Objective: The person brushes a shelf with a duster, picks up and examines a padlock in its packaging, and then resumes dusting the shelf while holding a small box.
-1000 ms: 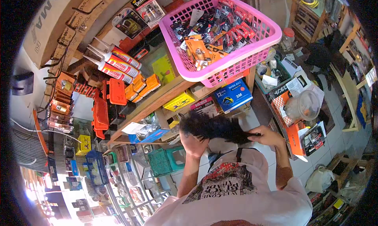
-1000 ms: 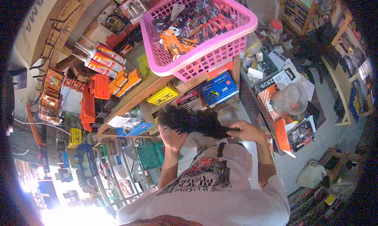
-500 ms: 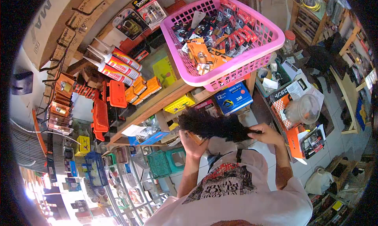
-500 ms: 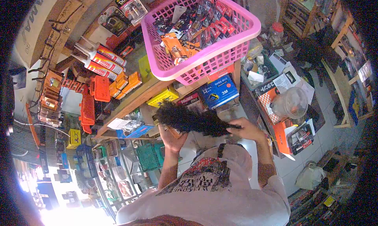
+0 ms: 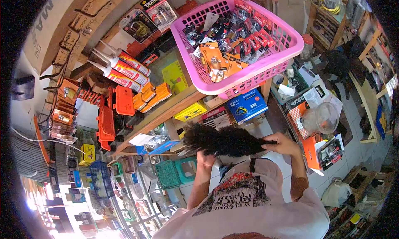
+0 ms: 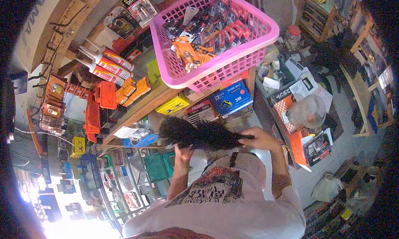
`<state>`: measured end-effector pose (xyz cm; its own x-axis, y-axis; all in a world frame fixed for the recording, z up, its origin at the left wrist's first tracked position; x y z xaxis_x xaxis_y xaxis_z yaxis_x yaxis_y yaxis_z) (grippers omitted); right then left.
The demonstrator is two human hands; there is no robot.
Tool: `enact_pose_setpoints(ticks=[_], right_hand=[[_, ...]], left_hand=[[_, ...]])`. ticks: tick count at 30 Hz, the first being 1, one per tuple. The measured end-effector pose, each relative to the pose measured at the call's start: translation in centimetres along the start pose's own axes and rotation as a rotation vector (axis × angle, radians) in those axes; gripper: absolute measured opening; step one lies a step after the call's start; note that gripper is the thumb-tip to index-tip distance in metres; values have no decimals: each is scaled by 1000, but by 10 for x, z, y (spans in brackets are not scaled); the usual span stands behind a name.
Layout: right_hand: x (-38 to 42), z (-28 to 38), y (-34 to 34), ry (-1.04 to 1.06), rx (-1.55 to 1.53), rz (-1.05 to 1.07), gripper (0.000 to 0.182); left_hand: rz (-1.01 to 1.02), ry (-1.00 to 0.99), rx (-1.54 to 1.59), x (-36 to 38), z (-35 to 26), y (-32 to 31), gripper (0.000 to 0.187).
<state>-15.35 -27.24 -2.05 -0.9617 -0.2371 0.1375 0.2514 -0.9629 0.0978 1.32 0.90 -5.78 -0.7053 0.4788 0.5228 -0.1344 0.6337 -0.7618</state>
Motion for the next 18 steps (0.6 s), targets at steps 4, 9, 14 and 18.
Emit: enact_pose_setpoints(ticks=[4, 9, 14, 18], right_hand=[[2, 5, 1, 25, 77, 41, 22], [1, -5, -9, 11, 76, 159, 25], [-3, -20, -11, -50, 122, 84, 27], [-2, -23, -13, -106, 56, 96, 26]], left_hand=[[303, -13, 100, -13, 1, 14, 41], [294, 50, 178, 3, 0, -32, 45], [408, 69, 218, 5, 2, -20, 46], [582, 30, 173, 1, 5, 0, 44]])
Point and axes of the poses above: each hand's wrist, its own x-axis away from the middle knuckle, its own y-axis out of the back of the hand, z = x × y, the point moved 2 cm from there along -x, towards the middle knuckle, and after that the axes turned 9 degrees about z, right-handed, at the moved point
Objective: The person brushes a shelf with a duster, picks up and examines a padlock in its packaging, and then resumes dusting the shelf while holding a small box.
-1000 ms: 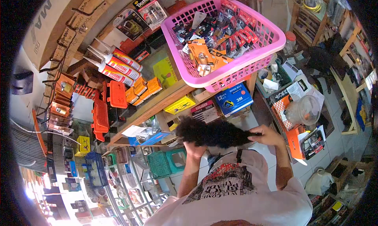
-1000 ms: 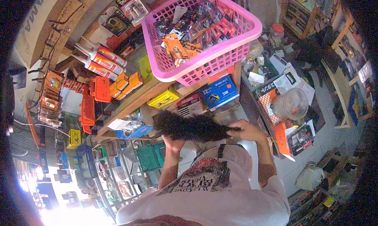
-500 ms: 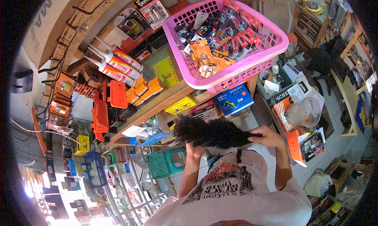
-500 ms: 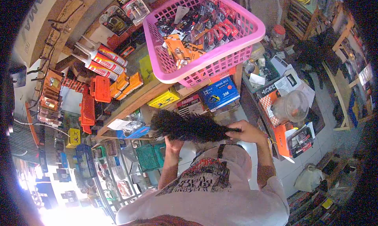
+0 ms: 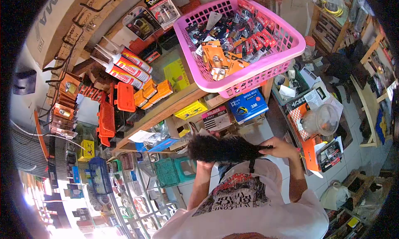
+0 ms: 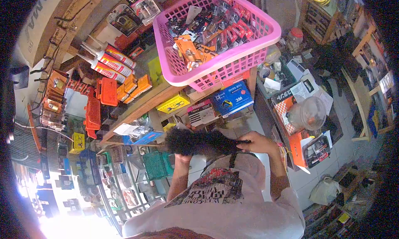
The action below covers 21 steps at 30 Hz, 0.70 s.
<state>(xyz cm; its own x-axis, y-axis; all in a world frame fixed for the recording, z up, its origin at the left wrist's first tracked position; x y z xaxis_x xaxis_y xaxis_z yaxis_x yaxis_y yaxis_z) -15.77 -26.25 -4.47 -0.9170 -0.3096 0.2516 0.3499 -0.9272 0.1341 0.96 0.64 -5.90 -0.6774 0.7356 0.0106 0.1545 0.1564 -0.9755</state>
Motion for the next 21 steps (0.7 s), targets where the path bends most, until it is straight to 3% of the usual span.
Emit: enact_pose_setpoints(ticks=[2, 5, 14, 21], right_hand=[[1, -1, 0, 9, -38, 22, 24], [-1, -4, 4, -4, -37, -29, 24], [-1, -5, 4, 29, -32, -21, 27], [-5, -16, 10, -18, -82, -23, 29]], left_hand=[[101, 27, 85, -2, 1, -13, 42], [-1, -49, 105, -1, 0, -6, 39], [118, -42, 2, -11, 2, -22, 40], [23, -42, 29, -16, 2, -12, 38]])
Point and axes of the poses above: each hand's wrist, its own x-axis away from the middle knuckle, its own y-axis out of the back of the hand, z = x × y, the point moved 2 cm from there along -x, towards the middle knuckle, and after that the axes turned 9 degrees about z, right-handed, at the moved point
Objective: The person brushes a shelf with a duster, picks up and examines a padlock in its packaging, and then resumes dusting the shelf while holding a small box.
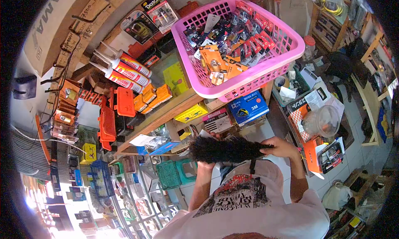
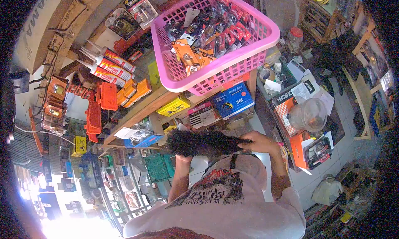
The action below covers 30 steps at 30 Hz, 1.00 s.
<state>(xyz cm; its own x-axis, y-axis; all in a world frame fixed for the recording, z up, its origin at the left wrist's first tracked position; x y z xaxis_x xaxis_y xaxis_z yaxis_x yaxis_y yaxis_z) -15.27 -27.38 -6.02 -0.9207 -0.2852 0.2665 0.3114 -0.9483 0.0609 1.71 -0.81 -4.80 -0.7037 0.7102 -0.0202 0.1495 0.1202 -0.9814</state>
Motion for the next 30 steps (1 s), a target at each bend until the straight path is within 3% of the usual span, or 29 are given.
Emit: enact_pose_setpoints(ticks=[8, 11, 14, 17, 18, 20, 21, 23, 26, 29, 30], right_hand=[[-16, -5, 11, -20, 48, 17, 29], [-22, -1, 19, -32, 44, 36, 30], [-27, 6, 29, -107, 97, 99, 29], [-40, -1, 41, 62, 189, -130, 26], [-43, -2, 43, 22, 151, -71, 26], [-45, -3, 47, -60, 74, 28, 28], [-45, 3, 49, -18, 76, -45, 30], [-46, 15, 49, 63, 87, -172, 33], [-45, 3, 49, -26, 139, 4, 35], [-45, 24, 46, 6, 204, -236, 29], [-47, 20, 43, 13, 179, -141, 29]], left_hand=[[-64, -62, -45, -10, -5, 37, 36], [-165, -42, -35, -18, 2, 14, 37], [-190, 36, -326, -18, -9, 54, 39], [-33, -8, -487, -39, -20, 78, 48], [5, -19, -490, -46, -21, 74, 51], [38, -13, -341, -57, -18, 63, 55], [58, -7, -267, -63, -17, 50, 57], [-116, -5, -484, -76, -17, 21, 57], [-232, -6, -244, -65, -35, 63, 56], [-327, 3, -83, -87, -34, -6, 56], [-291, 18, -67, -86, -38, 1, 58]])
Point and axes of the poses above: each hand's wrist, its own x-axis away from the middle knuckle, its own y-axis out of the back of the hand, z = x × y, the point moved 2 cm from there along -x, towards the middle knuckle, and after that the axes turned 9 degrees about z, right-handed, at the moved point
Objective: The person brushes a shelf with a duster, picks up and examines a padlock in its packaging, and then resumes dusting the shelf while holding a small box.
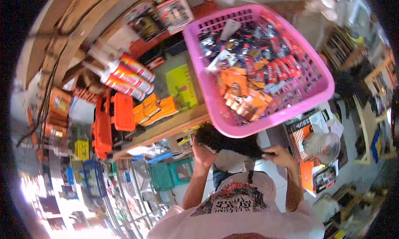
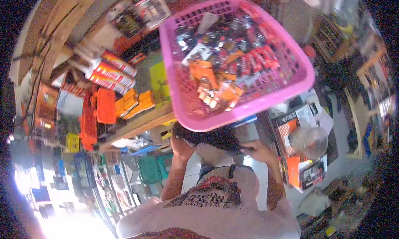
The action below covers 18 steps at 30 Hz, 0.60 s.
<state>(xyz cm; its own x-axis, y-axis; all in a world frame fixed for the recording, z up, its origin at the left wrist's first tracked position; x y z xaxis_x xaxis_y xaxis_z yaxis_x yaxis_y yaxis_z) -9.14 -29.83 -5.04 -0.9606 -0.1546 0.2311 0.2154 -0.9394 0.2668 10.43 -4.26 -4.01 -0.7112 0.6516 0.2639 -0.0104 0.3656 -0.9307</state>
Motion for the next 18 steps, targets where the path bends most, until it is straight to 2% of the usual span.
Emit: enact_pose_setpoints(ticks=[2, 5, 7, 8, 9, 11, 12, 13, 14, 15, 17, 18], right_hand=[[-4, -19, -13, -36, -145, 164, 28], [-18, 11, -11, -93, -35, -9, 30], [-27, -3, -15, -89, -24, 226, 29], [-37, 9, -17, -71, -1, 394, 26], [-43, -4, -22, -133, -40, 444, 27], [-63, 16, -32, -91, -37, 344, 26], [-73, 21, -36, -90, -19, 403, 24], [-82, 24, -41, -90, 0, 457, 22], [-89, 29, -47, -90, 17, 505, 21], [-97, 49, -55, -79, 132, 595, 16], [-116, 20, -72, 90, 57, 434, 9], [-125, 26, -79, 23, 37, 444, 10]], left_hand=[[-29, -174, -876, -4, -9, 69, 54], [-10, -104, 42, 30, -18, -15, 50], [-34, -210, 101, 40, -27, 1, 52], [-36, -314, -21, 42, -26, 56, 53], [2, -362, -38, 50, -30, 67, 54], [38, -478, -92, 74, -44, 51, 56], [24, -527, -100, 85, -52, 41, 57], [23, -423, 169, 100, -62, 15, 57], [25, -453, 214, 110, -68, 20, 59], [109, -527, 7, 117, -66, 72, 59], [193, -460, 342, 143, -88, 50, 62], [98, -536, 250, 150, -101, 35, 62]])
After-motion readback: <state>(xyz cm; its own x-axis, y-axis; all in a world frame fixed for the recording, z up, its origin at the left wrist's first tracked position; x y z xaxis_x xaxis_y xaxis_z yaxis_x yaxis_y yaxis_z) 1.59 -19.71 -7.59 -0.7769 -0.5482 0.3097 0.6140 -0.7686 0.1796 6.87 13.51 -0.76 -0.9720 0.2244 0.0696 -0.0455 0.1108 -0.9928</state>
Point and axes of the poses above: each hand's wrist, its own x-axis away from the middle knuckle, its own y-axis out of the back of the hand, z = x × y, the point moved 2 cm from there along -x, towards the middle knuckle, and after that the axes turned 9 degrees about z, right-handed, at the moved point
